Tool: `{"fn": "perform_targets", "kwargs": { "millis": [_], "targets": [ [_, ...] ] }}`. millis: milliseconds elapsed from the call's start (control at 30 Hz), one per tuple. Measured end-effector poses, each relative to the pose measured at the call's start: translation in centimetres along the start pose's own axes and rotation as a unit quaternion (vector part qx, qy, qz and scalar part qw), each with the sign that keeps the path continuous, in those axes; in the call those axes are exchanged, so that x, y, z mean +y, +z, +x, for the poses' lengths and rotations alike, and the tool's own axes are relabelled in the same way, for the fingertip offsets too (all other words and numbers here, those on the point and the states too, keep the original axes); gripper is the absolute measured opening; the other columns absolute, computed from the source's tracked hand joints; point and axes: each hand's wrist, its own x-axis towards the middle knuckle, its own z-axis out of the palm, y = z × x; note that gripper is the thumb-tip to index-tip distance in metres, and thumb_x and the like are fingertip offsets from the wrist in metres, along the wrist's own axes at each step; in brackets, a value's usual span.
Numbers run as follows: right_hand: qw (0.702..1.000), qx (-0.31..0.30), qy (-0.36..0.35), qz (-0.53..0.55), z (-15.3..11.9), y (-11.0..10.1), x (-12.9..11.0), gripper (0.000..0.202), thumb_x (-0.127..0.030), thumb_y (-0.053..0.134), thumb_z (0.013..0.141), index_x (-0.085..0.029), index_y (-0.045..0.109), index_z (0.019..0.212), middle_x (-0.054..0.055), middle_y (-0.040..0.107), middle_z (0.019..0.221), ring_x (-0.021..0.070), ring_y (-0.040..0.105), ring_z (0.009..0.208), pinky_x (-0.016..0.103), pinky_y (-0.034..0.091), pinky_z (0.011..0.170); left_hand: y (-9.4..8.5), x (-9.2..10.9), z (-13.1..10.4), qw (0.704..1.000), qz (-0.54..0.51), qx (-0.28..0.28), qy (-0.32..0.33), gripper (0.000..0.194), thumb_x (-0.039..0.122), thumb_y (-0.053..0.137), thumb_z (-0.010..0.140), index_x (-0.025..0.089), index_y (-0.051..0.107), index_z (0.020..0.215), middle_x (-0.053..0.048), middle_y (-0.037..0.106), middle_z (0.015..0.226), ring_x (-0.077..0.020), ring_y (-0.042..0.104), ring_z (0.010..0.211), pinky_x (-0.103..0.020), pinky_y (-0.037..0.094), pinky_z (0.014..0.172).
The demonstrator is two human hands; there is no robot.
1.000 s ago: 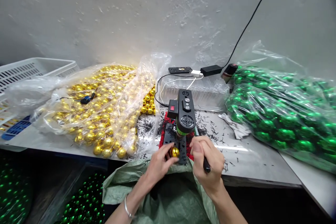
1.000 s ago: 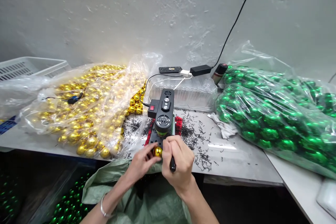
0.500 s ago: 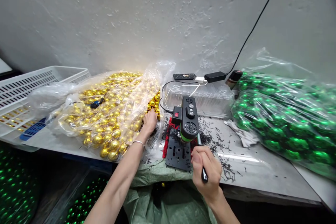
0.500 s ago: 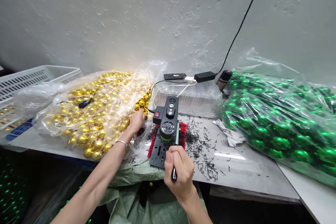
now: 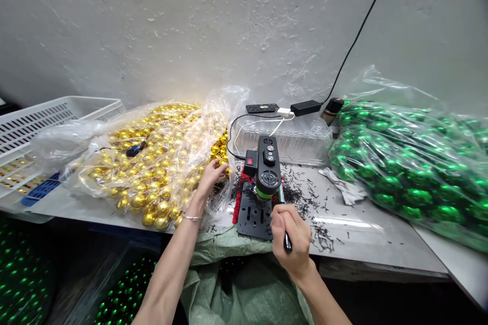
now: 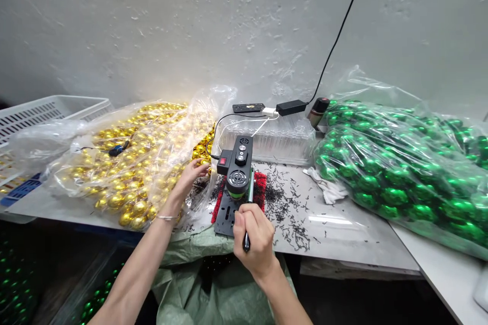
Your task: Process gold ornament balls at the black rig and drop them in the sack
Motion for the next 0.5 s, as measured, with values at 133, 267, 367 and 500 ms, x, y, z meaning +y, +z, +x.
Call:
{"fn": "perform_targets", "kwargs": {
  "millis": [133,267,367,500],
  "targets": [
    [1.000,0.003,0.000,-0.001,-0.1,0.0,0.1,0.023,0.001,0.044,0.086,-0.020,0.046,0.077,0.001,0.051,0.070,0.0129,0.051,0.069,0.026,0.041,0.058,-0.9,0.2,-4.8,0.964,-0.249,-0.031,-0.090,0.032,0.020,0.066,0.084,0.016,0.064,0.116,-0.007,0.073,0.097,-0.0130,0.070,0.078,-0.024,0.056,0.076],
    [1.000,0.002,-0.008,-0.009,-0.2,0.1,0.1,0.023,0.001,0.044,0.086,-0.020,0.046,0.077,0.001,0.051,0.070,0.0131,0.052,0.069,0.025,0.041,0.059,0.2,-0.7,-9.6,0.926,-0.342,-0.051,-0.154,0.036,0.018,0.071,0.080,0.016,0.066,0.116,-0.008,0.074,0.097,-0.0156,0.071,0.084,-0.026,0.057,0.079],
    [1.000,-0.001,-0.011,-0.012,-0.2,0.0,0.2,0.023,0.001,0.045,0.086,-0.020,0.047,0.077,0.001,0.051,0.069,0.0133,0.052,0.068,0.026,0.042,0.059,2.1,-1.9,-11.7,0.932,-0.322,-0.054,-0.160,0.040,0.021,0.075,0.077,0.016,0.068,0.115,-0.009,0.074,0.102,-0.0163,0.071,0.083,-0.029,0.057,0.082],
    [1.000,-0.002,-0.012,-0.013,-0.2,-0.1,0.2,0.022,0.000,0.045,0.086,-0.020,0.048,0.077,0.001,0.052,0.067,0.0142,0.054,0.068,0.026,0.043,0.059,4.4,-3.3,-12.6,0.953,-0.270,-0.050,-0.130,0.046,0.031,0.081,0.071,0.015,0.070,0.112,-0.009,0.072,0.104,-0.0176,0.069,0.090,-0.033,0.056,0.087]
  ]
}}
